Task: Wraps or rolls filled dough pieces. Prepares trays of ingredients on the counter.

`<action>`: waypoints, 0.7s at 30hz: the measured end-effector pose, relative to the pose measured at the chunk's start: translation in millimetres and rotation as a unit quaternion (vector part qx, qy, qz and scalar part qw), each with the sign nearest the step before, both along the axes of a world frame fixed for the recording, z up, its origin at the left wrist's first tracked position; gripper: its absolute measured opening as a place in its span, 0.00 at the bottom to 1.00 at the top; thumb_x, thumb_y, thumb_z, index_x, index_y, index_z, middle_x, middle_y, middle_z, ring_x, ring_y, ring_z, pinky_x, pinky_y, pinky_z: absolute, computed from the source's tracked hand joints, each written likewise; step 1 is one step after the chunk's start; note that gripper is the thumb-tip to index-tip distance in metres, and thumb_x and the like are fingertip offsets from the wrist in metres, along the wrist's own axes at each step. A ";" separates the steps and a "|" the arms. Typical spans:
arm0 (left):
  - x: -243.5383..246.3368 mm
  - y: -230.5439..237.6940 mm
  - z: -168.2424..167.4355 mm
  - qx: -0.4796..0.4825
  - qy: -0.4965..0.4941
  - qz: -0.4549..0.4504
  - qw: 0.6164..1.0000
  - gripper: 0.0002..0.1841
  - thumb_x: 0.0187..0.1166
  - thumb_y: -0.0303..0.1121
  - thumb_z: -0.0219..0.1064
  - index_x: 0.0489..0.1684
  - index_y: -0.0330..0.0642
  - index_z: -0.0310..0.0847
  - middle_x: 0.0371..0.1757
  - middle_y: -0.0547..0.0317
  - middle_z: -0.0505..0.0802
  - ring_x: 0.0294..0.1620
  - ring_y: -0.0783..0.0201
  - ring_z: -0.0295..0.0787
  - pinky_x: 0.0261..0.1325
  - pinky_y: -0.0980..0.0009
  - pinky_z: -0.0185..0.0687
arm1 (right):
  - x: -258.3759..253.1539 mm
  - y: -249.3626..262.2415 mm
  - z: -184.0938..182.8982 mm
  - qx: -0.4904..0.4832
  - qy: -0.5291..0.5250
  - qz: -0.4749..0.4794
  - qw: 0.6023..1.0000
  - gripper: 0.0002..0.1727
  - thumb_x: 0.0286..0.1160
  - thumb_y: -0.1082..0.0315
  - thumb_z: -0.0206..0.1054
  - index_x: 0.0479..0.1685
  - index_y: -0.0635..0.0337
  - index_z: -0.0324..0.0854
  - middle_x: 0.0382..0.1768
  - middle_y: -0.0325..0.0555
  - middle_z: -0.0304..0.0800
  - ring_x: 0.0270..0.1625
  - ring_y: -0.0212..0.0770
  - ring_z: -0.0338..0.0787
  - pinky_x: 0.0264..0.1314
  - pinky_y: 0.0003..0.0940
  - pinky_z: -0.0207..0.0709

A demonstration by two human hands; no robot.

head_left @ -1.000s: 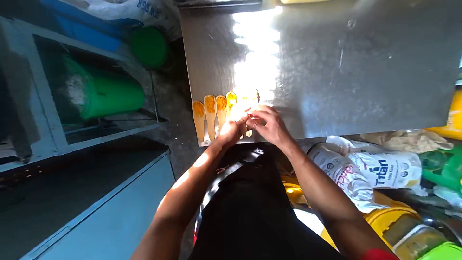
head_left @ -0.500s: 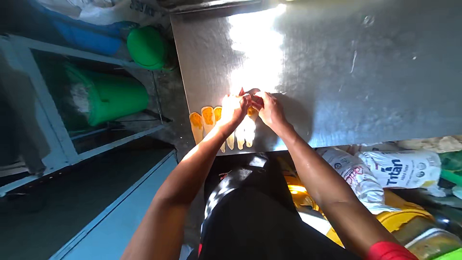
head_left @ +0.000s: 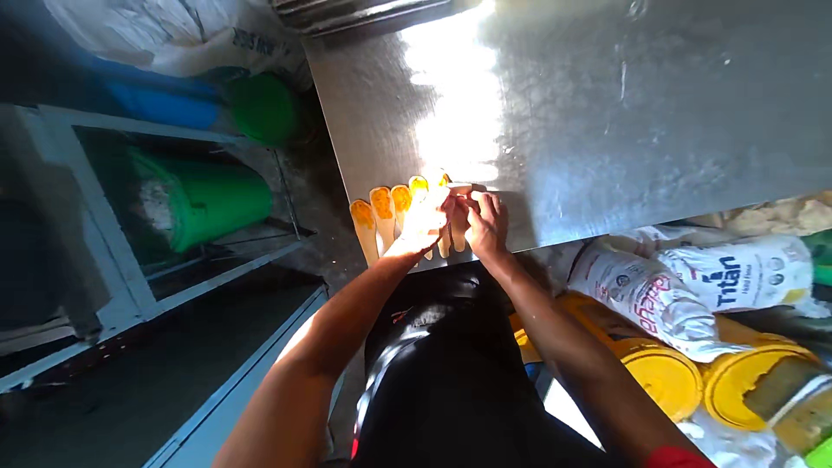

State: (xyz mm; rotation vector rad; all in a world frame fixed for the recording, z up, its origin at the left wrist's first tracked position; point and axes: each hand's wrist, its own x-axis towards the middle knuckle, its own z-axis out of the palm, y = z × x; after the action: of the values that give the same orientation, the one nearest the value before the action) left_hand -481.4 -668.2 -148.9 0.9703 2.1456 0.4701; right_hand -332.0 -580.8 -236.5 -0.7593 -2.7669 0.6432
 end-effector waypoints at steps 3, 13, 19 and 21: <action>-2.1 -16.4 -42.8 0.082 0.127 -0.042 0.988 0.11 0.83 0.35 0.64 0.52 0.46 0.91 0.54 0.50 0.93 0.56 0.48 0.91 0.60 0.48 0.87 | -7.0 6.8 26.1 -0.038 -0.001 -0.055 0.998 0.16 0.77 0.73 0.64 0.56 0.49 0.93 0.61 0.46 0.90 0.64 0.51 0.86 0.61 0.54 0.80; -20.0 8.6 -44.1 0.046 0.169 -0.084 0.981 0.13 0.87 0.42 0.61 0.57 0.51 0.89 0.61 0.55 0.92 0.65 0.52 0.87 0.72 0.48 0.78 | -14.3 26.2 46.9 -0.195 -0.047 -0.096 0.975 0.10 0.77 0.66 0.74 0.53 0.55 0.84 0.48 0.53 0.90 0.45 0.53 0.92 0.46 0.56 0.86; -7.9 17.9 -40.8 0.043 0.124 0.032 0.991 0.14 0.86 0.44 0.61 0.53 0.48 0.90 0.43 0.50 0.97 0.53 0.46 0.94 0.60 0.42 0.83 | -22.9 7.2 28.3 -0.174 0.077 -0.166 0.968 0.10 0.76 0.67 0.74 0.50 0.56 0.81 0.43 0.49 0.88 0.40 0.44 0.90 0.41 0.44 0.87; -1.2 21.0 -42.2 0.003 0.126 0.064 0.990 0.16 0.85 0.47 0.60 0.54 0.51 0.90 0.47 0.52 0.96 0.57 0.48 0.92 0.63 0.42 0.82 | -24.2 -3.8 24.0 -0.128 0.077 -0.169 0.974 0.09 0.78 0.68 0.72 0.52 0.56 0.82 0.49 0.48 0.88 0.49 0.43 0.91 0.49 0.43 0.88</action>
State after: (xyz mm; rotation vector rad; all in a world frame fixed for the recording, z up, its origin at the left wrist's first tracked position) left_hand -482.6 -647.2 -191.1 0.9408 2.4465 0.4349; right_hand -356.2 -584.6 -212.5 -1.1470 -2.3629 0.9488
